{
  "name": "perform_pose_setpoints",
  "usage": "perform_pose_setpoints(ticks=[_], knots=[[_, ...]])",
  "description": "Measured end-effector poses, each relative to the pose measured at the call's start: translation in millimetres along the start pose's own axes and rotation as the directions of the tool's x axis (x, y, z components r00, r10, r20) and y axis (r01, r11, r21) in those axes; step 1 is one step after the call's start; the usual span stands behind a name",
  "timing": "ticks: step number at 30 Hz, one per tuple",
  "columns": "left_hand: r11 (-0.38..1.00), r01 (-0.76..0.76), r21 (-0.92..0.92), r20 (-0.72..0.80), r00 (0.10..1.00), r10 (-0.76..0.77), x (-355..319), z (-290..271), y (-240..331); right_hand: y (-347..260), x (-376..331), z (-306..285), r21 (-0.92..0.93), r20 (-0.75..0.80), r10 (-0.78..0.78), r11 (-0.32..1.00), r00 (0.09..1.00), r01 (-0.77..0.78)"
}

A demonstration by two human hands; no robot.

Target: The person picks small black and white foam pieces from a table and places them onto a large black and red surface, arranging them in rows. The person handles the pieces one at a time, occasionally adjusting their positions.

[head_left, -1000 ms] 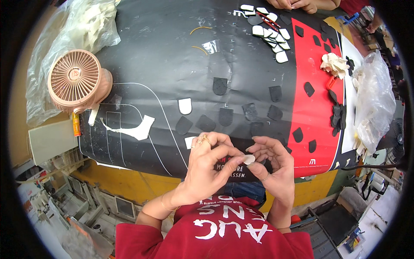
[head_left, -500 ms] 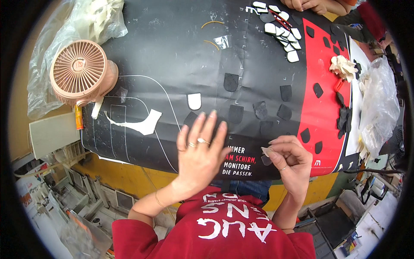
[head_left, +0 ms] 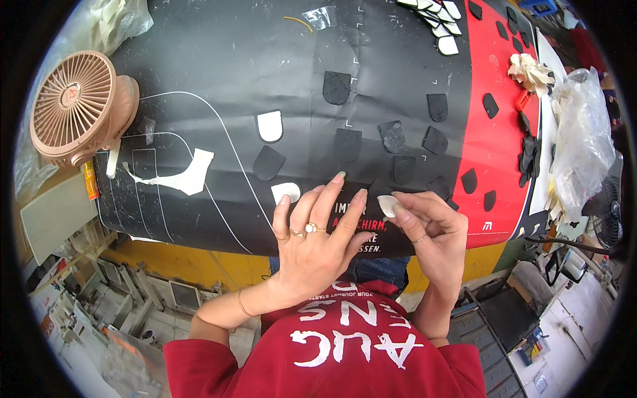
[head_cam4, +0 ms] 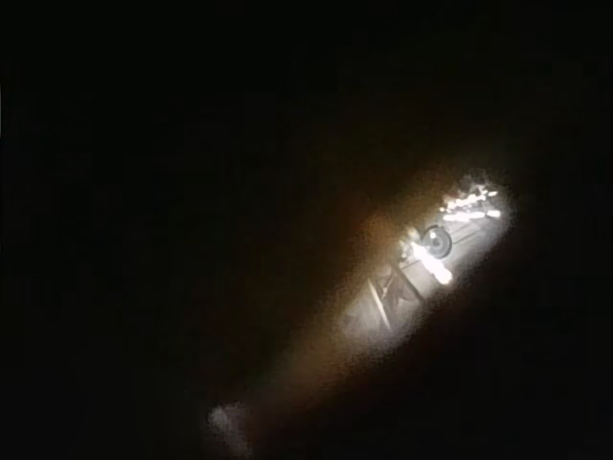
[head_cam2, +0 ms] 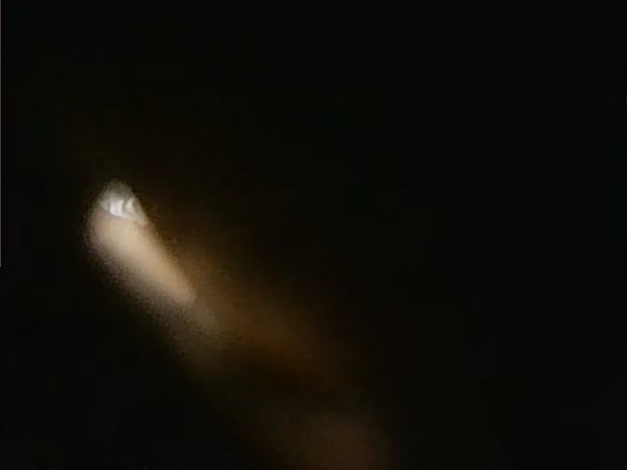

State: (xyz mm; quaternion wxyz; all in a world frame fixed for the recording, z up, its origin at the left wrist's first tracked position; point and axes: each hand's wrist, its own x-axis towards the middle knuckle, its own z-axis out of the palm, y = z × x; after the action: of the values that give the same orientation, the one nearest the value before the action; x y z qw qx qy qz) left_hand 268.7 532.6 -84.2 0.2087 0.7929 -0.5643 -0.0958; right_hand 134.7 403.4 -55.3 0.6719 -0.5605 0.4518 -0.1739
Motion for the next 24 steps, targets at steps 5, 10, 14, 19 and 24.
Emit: perform_pose_setpoints(ticks=[5, 10, 14, 19, 24], knots=[[0.993, -0.055, 0.109, 0.000, 0.998, 0.055, 1.4, 5.6, -2.4, -8.6, 6.8, 1.0, -0.231, 0.049, 0.003, 0.973, 0.999, 0.008], [0.978, -0.074, 0.195, 0.008, 0.997, 0.074, -1.8, 6.9, -1.9, -20.1, 15.2, 5.1, -0.476, 0.115, -0.069, 0.872, 0.991, 0.116], [0.962, -0.094, 0.255, 0.019, 0.996, 0.092, -3.3, 6.1, -2.6, -34.9, 18.3, 0.7, -0.606, 0.202, -0.094, 0.770, 0.975, 0.200], [0.925, -0.167, 0.342, 0.036, 0.986, 0.164, -1.3, 3.1, -5.4, -35.8, 35.6, -5.7, -0.540, 0.267, -0.042, 0.821, 0.963, 0.186], [0.937, -0.165, 0.308, 0.049, 0.986, 0.158, 0.2, 2.3, -6.7, -34.2, 38.3, -4.3, -0.558, 0.200, 0.041, 0.826, 0.979, 0.079]])
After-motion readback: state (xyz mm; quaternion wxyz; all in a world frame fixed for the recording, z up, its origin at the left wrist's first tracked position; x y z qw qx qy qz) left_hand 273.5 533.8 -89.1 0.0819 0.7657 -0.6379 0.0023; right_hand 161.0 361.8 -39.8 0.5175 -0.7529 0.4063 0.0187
